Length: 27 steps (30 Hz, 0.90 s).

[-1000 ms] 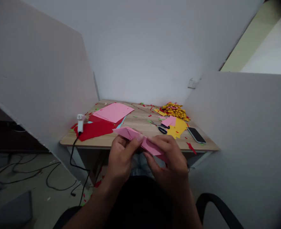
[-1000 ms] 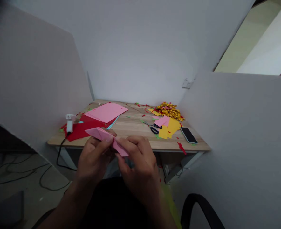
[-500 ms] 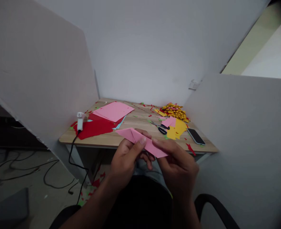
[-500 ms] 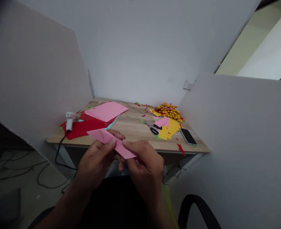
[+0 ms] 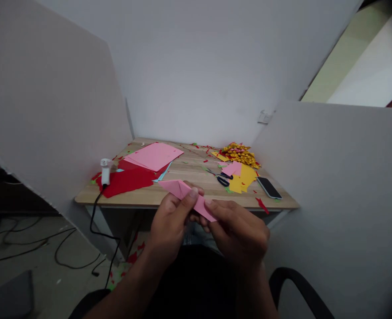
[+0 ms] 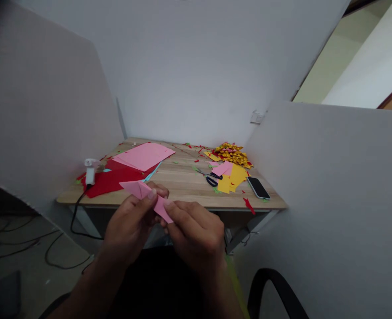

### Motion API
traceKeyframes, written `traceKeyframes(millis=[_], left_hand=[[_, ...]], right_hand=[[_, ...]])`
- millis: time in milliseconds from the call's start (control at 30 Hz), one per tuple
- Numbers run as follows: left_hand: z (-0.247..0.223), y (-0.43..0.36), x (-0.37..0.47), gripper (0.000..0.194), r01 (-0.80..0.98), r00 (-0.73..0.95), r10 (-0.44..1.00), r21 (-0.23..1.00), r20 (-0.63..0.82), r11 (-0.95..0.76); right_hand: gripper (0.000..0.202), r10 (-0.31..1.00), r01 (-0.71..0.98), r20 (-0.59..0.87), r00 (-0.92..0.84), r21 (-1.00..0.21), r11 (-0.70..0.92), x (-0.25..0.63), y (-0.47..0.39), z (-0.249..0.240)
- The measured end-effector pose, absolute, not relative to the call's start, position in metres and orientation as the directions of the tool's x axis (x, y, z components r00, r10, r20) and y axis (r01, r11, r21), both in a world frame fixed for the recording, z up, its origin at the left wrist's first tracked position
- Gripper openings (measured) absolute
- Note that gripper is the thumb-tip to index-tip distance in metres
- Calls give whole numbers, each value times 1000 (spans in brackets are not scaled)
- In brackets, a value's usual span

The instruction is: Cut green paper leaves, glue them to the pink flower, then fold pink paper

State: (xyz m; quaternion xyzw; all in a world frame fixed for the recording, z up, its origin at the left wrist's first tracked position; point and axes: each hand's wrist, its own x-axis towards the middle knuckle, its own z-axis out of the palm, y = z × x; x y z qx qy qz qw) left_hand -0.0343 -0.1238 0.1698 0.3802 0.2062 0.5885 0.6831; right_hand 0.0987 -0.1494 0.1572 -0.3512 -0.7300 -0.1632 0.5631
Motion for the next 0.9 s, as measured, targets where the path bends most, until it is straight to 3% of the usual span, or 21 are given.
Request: traceKeyframes(millis=[167, 400, 700, 900], left_hand=[[166, -118, -34, 40, -582, 235, 955, 813, 179, -9], [161, -111, -39, 32, -381, 315, 922, 919, 226, -95], [163, -115, -39, 30, -498, 313, 927, 867, 207, -26], [164, -119, -40, 27, -483, 320, 917, 874, 238, -58]], right_hand=[[39, 331, 648, 902, -279, -78, 758, 111, -146, 156], [34, 258, 670, 930, -263, -16, 742, 111, -146, 155], [49, 342, 614, 901, -268, -114, 781, 118, -153, 155], [40, 368, 595, 865, -343, -103, 797, 120, -158, 160]])
